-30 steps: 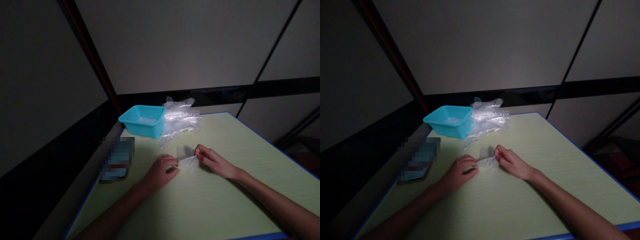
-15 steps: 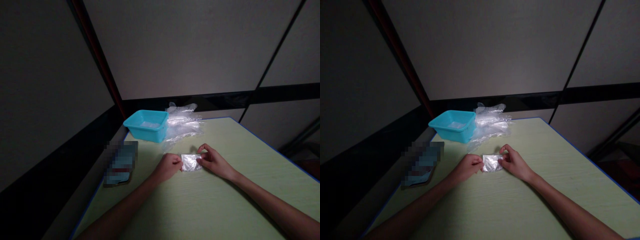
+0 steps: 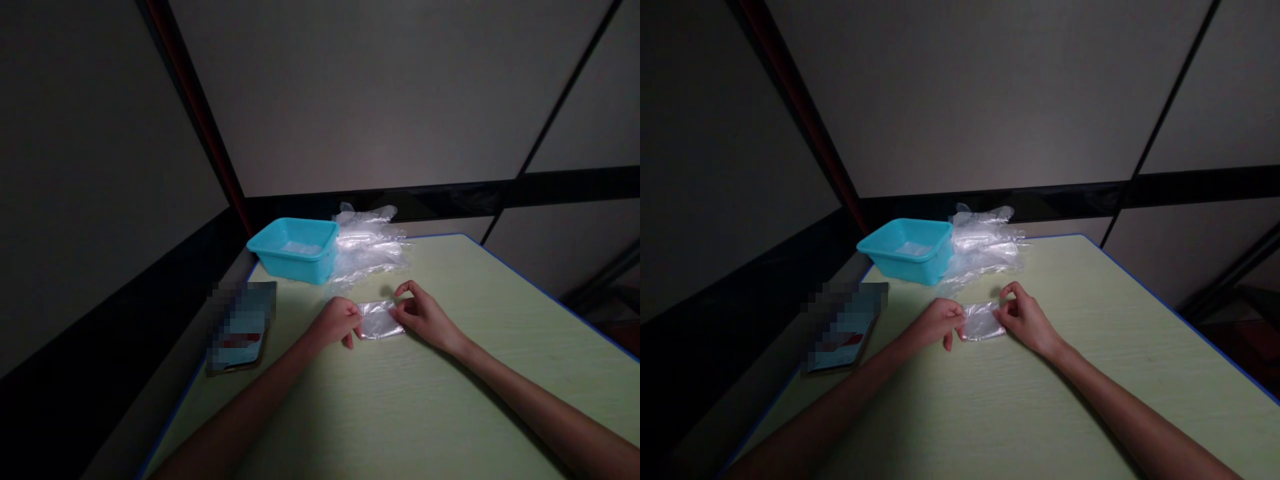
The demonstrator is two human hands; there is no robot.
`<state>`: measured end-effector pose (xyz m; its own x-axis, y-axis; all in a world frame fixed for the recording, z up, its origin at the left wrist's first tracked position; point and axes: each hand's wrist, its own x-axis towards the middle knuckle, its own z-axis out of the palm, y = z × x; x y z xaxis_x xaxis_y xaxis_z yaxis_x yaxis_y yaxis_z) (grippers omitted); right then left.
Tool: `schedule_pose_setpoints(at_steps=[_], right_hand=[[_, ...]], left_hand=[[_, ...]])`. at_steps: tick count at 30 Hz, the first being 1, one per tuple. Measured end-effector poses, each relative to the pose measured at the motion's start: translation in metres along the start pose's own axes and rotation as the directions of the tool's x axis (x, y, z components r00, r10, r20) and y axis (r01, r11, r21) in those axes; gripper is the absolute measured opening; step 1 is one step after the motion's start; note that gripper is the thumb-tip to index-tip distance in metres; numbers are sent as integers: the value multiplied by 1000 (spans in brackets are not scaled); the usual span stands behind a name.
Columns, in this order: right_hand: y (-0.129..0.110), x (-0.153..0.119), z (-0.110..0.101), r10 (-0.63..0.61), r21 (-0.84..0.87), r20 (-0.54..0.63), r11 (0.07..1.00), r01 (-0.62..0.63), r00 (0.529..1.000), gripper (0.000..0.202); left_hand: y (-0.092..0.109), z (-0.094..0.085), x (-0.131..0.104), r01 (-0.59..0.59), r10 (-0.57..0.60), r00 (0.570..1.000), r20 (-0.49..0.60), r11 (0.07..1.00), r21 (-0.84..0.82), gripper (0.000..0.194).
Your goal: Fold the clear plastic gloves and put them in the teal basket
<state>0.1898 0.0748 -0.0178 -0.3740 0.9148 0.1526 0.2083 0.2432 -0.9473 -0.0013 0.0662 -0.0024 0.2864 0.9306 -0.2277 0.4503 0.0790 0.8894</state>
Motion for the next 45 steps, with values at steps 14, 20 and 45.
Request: schedule_pose_setpoints(at_steps=[14, 20, 45], right_hand=[[-20, -23, 9, -283, -730, 378, 494, 472, 882, 60], [-7, -22, 13, -230, -739, 476, 418, 528, 849, 69], [1, -24, 10, -285, -774, 431, 372, 513, 856, 70]], left_hand=[[5, 0, 2, 67, -68, 998, -13, 996, -54, 10], [5, -2, 0, 66, -67, 998, -13, 997, -39, 5], [-14, 20, -42, -395, 467, 860, 207, 352, 848, 53]])
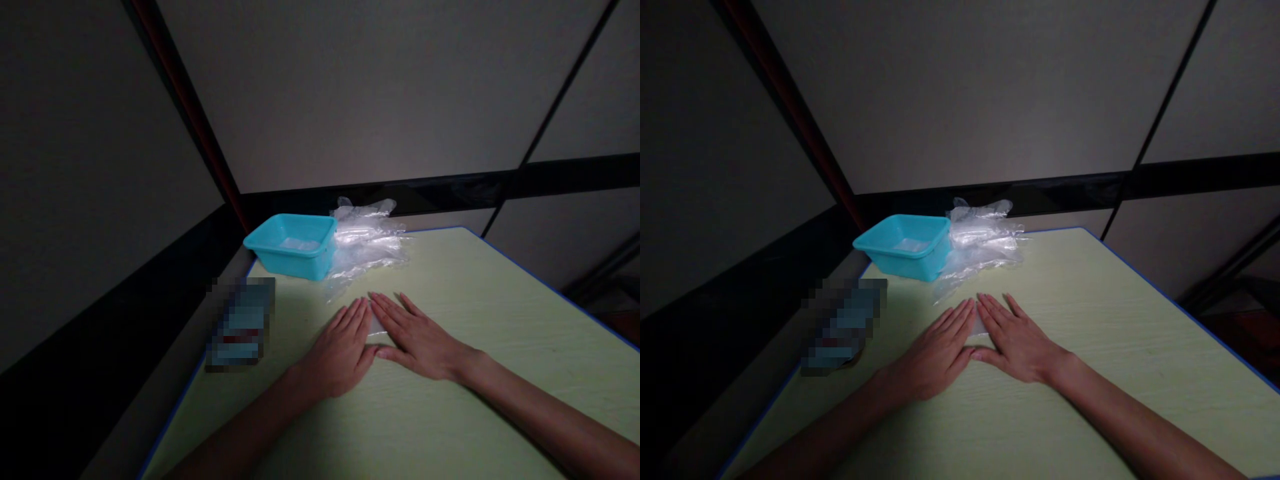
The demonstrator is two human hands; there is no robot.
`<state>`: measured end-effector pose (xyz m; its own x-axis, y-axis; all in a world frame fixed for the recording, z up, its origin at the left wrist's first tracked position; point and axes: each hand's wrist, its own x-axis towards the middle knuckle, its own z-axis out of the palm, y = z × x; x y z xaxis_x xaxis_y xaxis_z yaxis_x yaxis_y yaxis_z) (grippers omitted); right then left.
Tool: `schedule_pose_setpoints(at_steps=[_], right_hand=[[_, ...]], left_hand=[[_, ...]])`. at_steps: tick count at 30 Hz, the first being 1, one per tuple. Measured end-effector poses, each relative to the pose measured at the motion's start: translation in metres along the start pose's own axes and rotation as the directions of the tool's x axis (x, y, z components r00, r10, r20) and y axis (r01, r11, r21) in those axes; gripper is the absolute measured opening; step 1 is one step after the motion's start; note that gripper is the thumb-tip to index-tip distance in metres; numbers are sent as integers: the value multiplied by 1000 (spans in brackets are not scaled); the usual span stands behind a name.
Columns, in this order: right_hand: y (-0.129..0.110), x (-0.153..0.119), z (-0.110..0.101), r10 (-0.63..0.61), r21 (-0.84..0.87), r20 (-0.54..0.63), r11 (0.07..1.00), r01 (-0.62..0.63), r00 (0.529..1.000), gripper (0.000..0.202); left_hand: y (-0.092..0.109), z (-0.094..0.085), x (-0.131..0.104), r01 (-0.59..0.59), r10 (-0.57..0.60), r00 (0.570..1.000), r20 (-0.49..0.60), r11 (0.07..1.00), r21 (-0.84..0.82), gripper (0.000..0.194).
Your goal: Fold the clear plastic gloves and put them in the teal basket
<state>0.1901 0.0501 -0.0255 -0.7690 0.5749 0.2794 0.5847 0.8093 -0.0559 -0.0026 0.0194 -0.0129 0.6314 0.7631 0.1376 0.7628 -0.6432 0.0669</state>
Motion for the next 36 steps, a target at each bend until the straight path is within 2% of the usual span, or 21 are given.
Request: schedule_pose_setpoints(at_steps=[6, 12, 18, 23, 30, 34, 36], right_hand=[[-1, 1, -1, 18, 0, 69, 1000, -18, 997, 70], [0, 1, 0, 9, 9, 68, 1000, -9, 998, 73], [0, 1, -2, 17, 16, 104, 1000, -18, 994, 75], [2, 0, -4, 27, 51, 98, 998, -33, 995, 76], [9, -4, -10, 24, 71, 170, 997, -37, 985, 74], [21, -6, -17, -65, 107, 140, 993, 50, 988, 70], [26, -6, -22, -134, 107, 88, 986, 125, 987, 56]], left_hand=[[1, 1, 1, 8, -8, 1000, 1, 1000, 23, 54], [2, -2, 2, 29, -30, 999, 40, 999, 20, 57], [-10, -11, -2, -84, 87, 990, 113, 996, -27, 59], [-24, -14, -3, -182, 196, 974, 112, 976, -124, 54], [-28, -17, -5, -182, 208, 972, 106, 960, -214, 51], [-29, -16, -6, -132, 150, 987, 53, 958, -256, 70], [-29, -14, -5, -116, 122, 993, 7, 957, -268, 71]])
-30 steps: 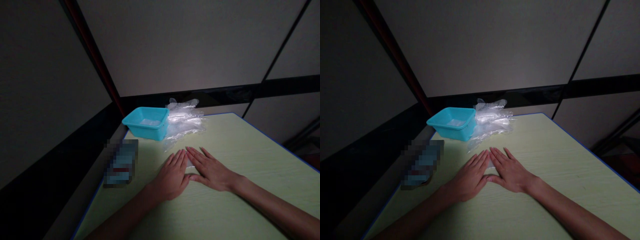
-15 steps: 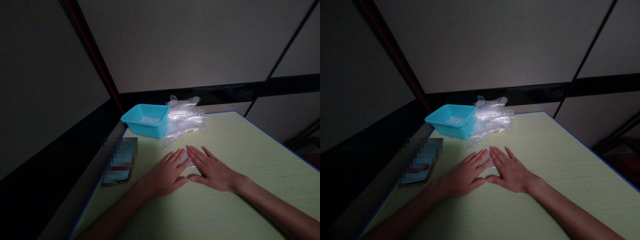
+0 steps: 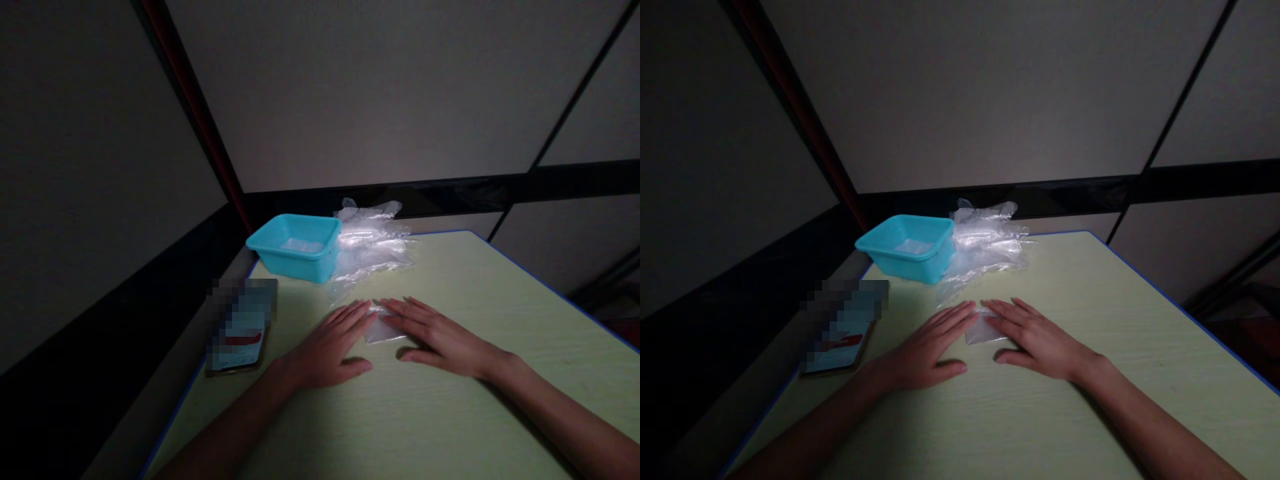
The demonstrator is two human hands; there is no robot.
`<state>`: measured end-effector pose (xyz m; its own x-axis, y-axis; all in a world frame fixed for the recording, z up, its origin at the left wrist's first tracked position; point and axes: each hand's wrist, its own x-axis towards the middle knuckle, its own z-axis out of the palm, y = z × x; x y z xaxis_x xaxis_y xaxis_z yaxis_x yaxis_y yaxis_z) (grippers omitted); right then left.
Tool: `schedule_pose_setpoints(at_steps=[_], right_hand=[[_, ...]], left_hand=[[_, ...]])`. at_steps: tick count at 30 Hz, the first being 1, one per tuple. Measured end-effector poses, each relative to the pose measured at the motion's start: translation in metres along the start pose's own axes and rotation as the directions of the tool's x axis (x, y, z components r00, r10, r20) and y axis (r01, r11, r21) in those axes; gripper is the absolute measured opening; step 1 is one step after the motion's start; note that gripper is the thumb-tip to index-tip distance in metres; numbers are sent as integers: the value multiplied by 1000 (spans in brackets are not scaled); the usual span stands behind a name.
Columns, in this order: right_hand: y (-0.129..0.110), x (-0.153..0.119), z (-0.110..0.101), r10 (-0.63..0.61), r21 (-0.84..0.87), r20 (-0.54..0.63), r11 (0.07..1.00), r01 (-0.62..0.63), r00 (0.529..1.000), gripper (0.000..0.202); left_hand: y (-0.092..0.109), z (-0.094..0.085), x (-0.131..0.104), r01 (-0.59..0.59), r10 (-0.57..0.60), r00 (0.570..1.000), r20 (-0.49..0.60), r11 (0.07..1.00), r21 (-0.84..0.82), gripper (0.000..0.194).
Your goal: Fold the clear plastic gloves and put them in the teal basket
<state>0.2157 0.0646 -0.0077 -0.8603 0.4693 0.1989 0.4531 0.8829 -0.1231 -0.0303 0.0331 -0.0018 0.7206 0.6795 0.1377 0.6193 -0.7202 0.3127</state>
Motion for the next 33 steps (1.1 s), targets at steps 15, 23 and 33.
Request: schedule_pose_setpoints(at_steps=[15, 23, 33], right_hand=[[-6, 7, -6, -132, -135, -209, 985, 105, 969, 16], [-18, 14, -3, 480, 750, -234, 643, -157, 846, 11], [-21, 23, 7, 679, 973, -112, 224, -59, 726, 32]], left_hand=[[4, 4, 6, 37, -37, 987, -158, 999, -4, 54], [13, 16, 22, 196, -353, 867, -352, 890, -412, 17], [11, 24, 31, 153, -548, 827, -127, 437, -886, 24]])
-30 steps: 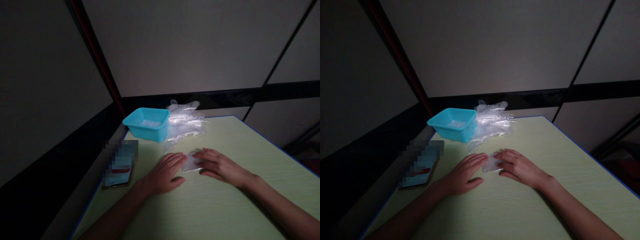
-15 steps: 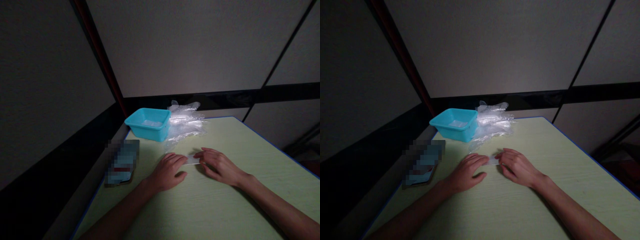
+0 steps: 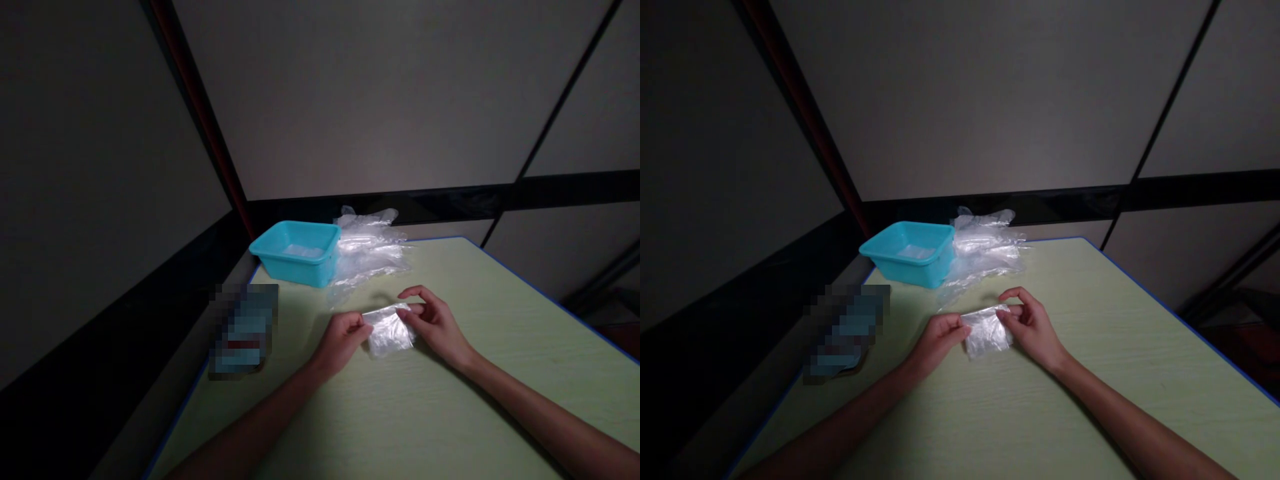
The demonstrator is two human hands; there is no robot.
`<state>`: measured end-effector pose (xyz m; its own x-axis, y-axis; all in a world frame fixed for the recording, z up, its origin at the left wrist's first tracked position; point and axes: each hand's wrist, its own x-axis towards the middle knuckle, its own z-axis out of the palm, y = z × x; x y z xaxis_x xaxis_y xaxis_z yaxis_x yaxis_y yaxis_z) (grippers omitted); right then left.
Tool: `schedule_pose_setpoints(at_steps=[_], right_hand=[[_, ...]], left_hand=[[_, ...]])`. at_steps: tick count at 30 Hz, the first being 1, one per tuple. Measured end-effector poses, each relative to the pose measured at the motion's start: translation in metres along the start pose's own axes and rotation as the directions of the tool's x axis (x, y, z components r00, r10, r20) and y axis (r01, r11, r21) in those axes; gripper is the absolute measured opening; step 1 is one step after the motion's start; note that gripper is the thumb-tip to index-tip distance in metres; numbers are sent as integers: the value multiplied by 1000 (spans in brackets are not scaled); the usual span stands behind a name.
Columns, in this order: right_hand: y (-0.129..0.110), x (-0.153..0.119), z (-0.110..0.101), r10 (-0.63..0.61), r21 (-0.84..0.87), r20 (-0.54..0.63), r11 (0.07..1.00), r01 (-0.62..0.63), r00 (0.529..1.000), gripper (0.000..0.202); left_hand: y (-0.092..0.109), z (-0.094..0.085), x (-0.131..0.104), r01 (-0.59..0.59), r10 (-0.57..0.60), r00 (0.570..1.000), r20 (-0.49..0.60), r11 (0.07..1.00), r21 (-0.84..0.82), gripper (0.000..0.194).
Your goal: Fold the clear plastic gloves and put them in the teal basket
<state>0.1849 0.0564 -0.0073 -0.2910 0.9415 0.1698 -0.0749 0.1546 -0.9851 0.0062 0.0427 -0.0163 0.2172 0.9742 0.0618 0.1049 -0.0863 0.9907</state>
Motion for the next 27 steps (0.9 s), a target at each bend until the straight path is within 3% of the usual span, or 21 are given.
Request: schedule_pose_setpoints(at_steps=[6, 11, 16, 21, 27], right_hand=[[-5, 0, -4, -36, -8, 68, 999, 37, 997, 26], [-2, 0, -3, -16, -188, 131, 981, 40, 991, 20], [2, 0, -3, -4, -198, 75, 980, 19, 997, 19], [2, 2, -7, 1, -250, -9, 968, -3, 1000, 20], [9, 1, -13, -21, -351, -144, 936, -32, 989, 20]], left_hand=[[4, -3, 0, 52, -54, 998, -26, 995, -87, 22], [3, -3, 1, 54, -59, 998, -37, 991, -124, 20], [4, 1, -1, 38, -41, 999, -21, 992, -119, 17], [9, 5, -8, 64, -59, 994, -91, 996, 56, 7], [-2, 13, -15, -6, 38, 987, -158, 980, 196, 11]])
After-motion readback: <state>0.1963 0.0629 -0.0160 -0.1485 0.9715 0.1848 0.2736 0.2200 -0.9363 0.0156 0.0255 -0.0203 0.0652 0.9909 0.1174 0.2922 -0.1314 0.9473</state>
